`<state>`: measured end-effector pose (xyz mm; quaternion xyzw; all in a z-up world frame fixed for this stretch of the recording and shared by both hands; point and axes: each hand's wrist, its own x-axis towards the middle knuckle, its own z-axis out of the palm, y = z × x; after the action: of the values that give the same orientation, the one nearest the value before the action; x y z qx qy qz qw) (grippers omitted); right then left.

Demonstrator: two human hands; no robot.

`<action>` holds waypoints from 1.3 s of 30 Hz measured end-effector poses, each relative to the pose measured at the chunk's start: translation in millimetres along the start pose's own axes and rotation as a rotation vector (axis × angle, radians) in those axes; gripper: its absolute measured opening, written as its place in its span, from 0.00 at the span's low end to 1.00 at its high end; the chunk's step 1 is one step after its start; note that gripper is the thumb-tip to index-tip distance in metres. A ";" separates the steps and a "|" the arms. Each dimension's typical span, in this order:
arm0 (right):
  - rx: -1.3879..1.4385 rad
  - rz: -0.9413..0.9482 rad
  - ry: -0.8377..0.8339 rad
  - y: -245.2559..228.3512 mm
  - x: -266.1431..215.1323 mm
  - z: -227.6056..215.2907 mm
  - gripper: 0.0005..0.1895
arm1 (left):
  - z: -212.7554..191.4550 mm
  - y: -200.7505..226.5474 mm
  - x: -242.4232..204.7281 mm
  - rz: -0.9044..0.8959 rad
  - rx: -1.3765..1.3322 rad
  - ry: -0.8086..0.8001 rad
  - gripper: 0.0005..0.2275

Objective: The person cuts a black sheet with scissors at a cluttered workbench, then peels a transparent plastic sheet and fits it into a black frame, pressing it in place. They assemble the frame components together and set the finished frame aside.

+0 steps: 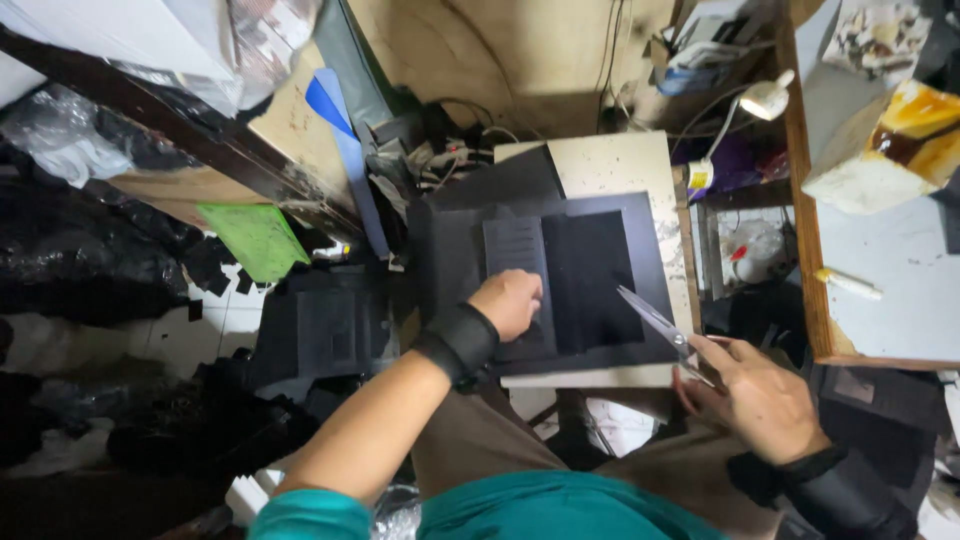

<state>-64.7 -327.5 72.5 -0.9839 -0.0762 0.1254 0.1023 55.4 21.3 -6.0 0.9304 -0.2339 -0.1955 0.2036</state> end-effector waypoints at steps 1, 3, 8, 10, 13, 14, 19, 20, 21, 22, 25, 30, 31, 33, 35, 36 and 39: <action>0.005 -0.015 0.028 -4.3 6.8 0.5 0.33 | -4.7 -7.6 10.2 -0.054 -0.024 0.081 0.03; 0.007 -0.034 0.063 -14.7 21.7 -2.2 0.33 | -6.4 -19.9 32.8 -0.105 -0.046 0.170 0.04; 0.010 0.014 -0.021 -53.5 61.5 -22.0 0.30 | 3.1 -30.8 85.6 -0.135 -0.193 0.318 0.18; 0.020 -0.034 0.092 -56.0 75.8 -13.7 0.28 | -8.4 -23.3 98.9 -0.163 -0.193 0.300 0.17; 0.010 -0.069 0.174 -61.3 96.1 -11.4 0.26 | -5.1 -30.1 126.7 -0.205 -0.171 0.288 0.15; -0.009 -0.059 0.146 -63.2 102.4 -12.6 0.26 | -0.7 -34.9 137.2 -0.218 -0.147 0.298 0.13; -0.080 -0.058 0.098 -56.5 127.8 1.3 0.29 | -7.9 -40.1 161.7 -0.230 -0.183 0.211 0.12; -0.080 -0.059 0.103 -57.1 131.3 3.0 0.30 | -5.1 -43.4 167.0 -0.222 -0.170 0.230 0.11; -0.081 -0.059 0.102 -58.9 133.1 0.6 0.30 | -13.1 -37.5 166.9 -0.223 -0.171 0.230 0.11; -0.074 -0.063 0.090 -60.7 134.7 -2.1 0.29 | -21.2 -31.4 166.4 -0.258 -0.168 0.166 0.10; -0.070 -0.060 0.051 -62.2 139.2 -6.1 0.29 | -28.1 -23.8 171.4 -0.304 -0.129 0.100 0.07; -0.044 -0.029 0.018 -61.4 145.8 -8.3 0.29 | -13.9 -44.9 188.0 -0.277 -0.153 0.095 0.09; -0.052 -0.041 0.037 -59.8 147.8 -6.1 0.30 | -9.3 -51.2 189.2 -0.237 -0.171 0.138 0.08; -0.058 -0.053 0.055 -60.6 151.9 -5.5 0.32 | -13.2 -52.2 183.8 -0.197 -0.188 0.179 0.12; -0.083 0.017 -0.093 -63.6 156.5 -9.3 0.34 | -29.7 -40.4 173.0 -0.318 -0.309 0.046 0.11; -0.081 0.020 -0.094 -63.8 158.0 -9.2 0.34 | -30.0 -40.8 172.3 -0.316 -0.308 0.043 0.11; -0.100 -0.001 -0.116 -63.5 162.4 -8.1 0.34 | -27.6 -43.6 172.9 -0.274 -0.326 0.057 0.12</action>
<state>84.9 -239.1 56.6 -0.9788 -0.0885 0.1782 0.0483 224.3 -24.6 -49.7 0.9134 -0.0645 -0.2302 0.3296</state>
